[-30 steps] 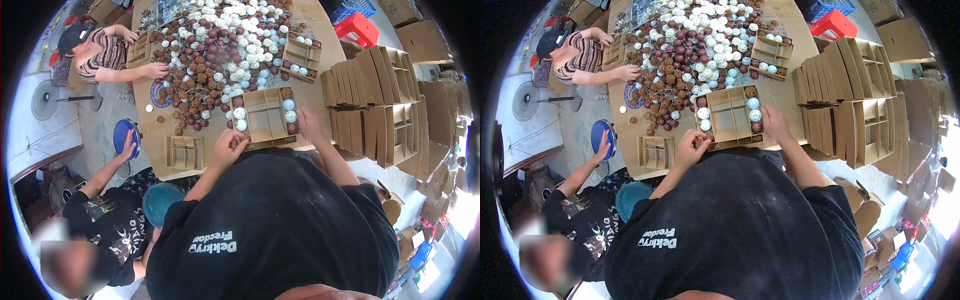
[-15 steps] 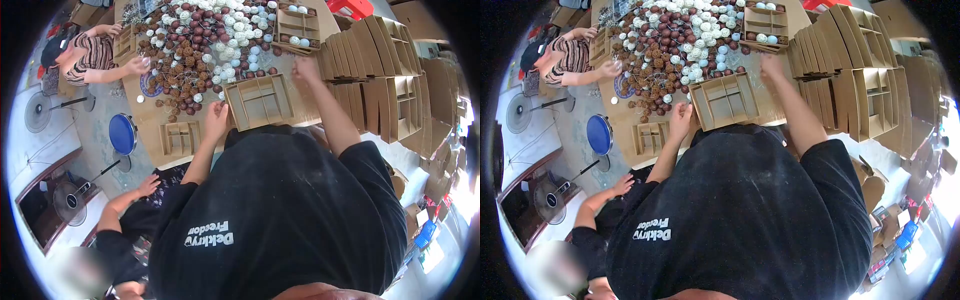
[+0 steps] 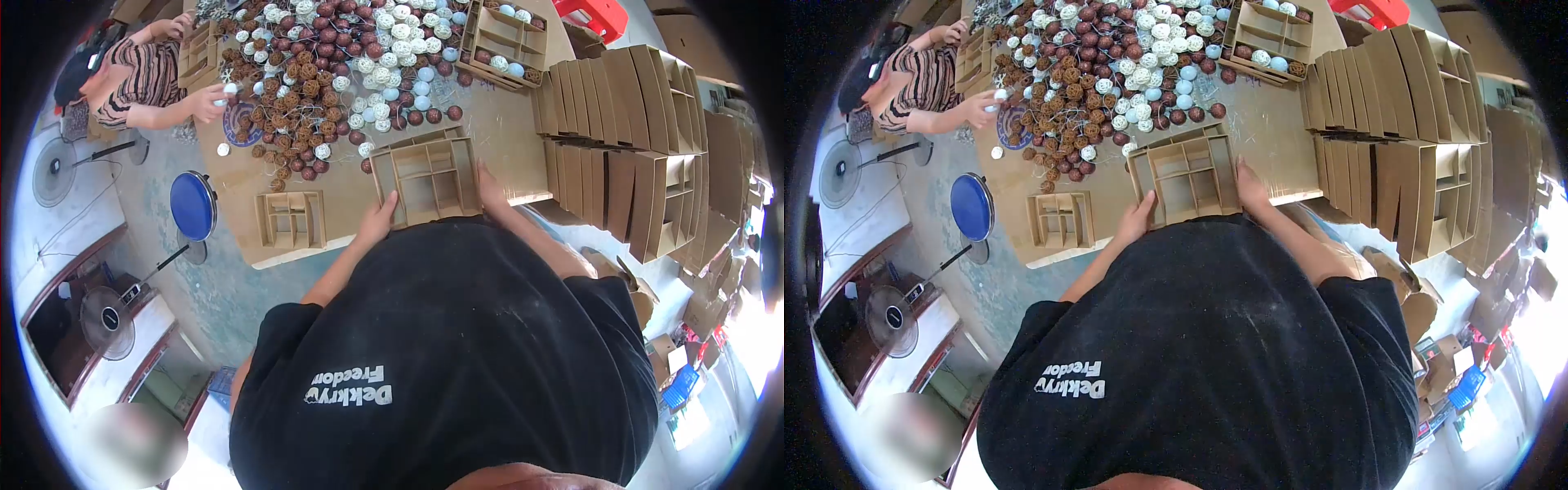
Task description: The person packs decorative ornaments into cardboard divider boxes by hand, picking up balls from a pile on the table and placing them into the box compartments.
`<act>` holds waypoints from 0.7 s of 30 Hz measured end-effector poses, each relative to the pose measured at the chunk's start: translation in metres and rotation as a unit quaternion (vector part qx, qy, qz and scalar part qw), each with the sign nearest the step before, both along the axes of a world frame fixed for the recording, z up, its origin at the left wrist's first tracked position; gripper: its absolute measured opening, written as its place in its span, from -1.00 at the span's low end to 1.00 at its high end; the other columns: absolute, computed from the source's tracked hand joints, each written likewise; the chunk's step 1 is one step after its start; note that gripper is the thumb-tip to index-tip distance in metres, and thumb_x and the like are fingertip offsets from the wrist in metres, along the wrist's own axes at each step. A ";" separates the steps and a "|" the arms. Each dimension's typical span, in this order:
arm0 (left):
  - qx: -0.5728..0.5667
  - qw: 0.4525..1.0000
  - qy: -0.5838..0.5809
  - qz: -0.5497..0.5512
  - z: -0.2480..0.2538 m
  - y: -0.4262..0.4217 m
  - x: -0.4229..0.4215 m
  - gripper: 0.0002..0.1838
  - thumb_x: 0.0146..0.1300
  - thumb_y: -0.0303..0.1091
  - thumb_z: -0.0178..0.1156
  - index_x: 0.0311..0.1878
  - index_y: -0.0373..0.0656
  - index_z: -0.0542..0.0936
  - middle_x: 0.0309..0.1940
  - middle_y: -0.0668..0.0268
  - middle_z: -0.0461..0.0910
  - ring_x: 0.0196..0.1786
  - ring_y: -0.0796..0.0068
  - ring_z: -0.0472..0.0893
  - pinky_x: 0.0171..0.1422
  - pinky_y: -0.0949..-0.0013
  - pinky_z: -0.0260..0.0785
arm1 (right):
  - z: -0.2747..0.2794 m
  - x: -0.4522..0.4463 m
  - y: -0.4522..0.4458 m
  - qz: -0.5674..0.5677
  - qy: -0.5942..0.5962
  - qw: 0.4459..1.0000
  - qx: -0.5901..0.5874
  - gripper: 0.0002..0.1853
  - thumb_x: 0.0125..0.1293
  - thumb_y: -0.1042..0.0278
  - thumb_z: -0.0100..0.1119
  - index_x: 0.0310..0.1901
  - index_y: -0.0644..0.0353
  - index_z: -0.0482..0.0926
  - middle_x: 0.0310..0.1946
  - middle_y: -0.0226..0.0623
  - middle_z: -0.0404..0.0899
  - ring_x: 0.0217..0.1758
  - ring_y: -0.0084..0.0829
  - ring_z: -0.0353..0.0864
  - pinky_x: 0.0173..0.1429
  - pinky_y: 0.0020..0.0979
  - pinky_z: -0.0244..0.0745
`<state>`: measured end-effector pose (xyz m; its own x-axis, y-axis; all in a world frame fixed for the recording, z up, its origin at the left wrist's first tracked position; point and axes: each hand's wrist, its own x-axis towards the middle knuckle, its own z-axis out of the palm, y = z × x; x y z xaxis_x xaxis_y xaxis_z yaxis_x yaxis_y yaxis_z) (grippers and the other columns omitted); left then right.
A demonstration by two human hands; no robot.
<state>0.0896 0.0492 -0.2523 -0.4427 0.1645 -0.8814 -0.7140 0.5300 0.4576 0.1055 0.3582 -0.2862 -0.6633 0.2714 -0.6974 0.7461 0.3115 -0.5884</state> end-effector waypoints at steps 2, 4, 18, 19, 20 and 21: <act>-0.036 0.977 0.196 0.076 -0.044 -0.013 0.021 -0.22 0.54 0.33 0.01 0.13 -0.38 0.65 -0.01 0.15 0.72 -0.02 0.35 0.69 0.10 0.23 0.54 | -0.006 -0.011 0.016 0.022 -0.008 0.999 -0.037 -0.21 0.62 -0.31 -0.32 0.41 0.30 0.45 0.34 0.20 0.52 0.42 0.13 0.51 0.49 -0.05 0.35; 0.053 0.968 0.159 0.187 0.006 -0.006 -0.014 -0.25 0.56 0.30 -0.01 0.17 -0.35 0.64 0.03 0.10 0.71 0.01 0.31 0.69 0.11 0.21 0.53 | -0.008 -0.042 0.035 0.040 -0.063 0.997 -0.025 -0.36 0.55 -0.15 -0.01 0.34 0.30 0.52 0.19 0.12 0.65 0.26 0.09 0.64 0.35 -0.06 0.49; -0.090 0.940 0.326 -0.046 -0.053 -0.036 -0.091 -0.52 0.23 -0.17 0.49 0.08 -0.23 0.55 -0.20 0.10 0.74 -0.14 0.19 0.75 0.03 0.22 0.57 | 0.026 -0.143 0.041 0.052 0.245 0.954 0.163 -0.51 0.35 0.01 0.41 0.09 0.23 0.58 -0.22 -0.15 0.70 -0.15 -0.15 0.71 -0.03 -0.21 0.59; -0.061 0.939 0.337 0.017 -0.051 -0.041 -0.085 -0.52 0.25 -0.15 0.48 0.07 -0.24 0.56 -0.21 0.13 0.75 -0.16 0.24 0.75 0.03 0.22 0.57 | 0.063 -0.122 0.033 -0.001 0.264 0.952 0.153 -0.48 0.36 -0.01 0.40 0.13 0.22 0.54 -0.22 -0.14 0.69 -0.15 -0.13 0.71 -0.03 -0.19 0.59; -0.032 0.934 0.346 0.079 -0.045 -0.047 -0.077 -0.52 0.28 -0.13 0.47 0.07 -0.25 0.56 -0.21 0.16 0.75 -0.18 0.28 0.74 0.02 0.23 0.57 | 0.088 -0.098 0.029 0.015 0.301 0.939 0.163 -0.44 0.36 -0.05 0.41 0.15 0.21 0.51 -0.18 -0.13 0.69 -0.14 -0.13 0.70 -0.03 -0.17 0.59; -0.048 0.933 0.352 0.063 -0.027 -0.053 -0.074 -0.59 0.35 -0.19 0.42 0.08 -0.26 0.54 -0.18 0.23 0.74 -0.16 0.39 0.72 0.00 0.28 0.57 | 0.108 -0.074 0.025 0.030 0.337 0.925 0.171 -0.40 0.35 -0.10 0.41 0.17 0.20 0.48 -0.15 -0.13 0.69 -0.13 -0.12 0.70 -0.03 -0.16 0.59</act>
<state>0.0155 -0.0034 -0.2790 -0.9280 0.0076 -0.3724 -0.3134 0.5247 0.7915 0.0315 0.3829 -0.1783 -0.9373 0.3484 -0.0005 0.2213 0.5943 -0.7732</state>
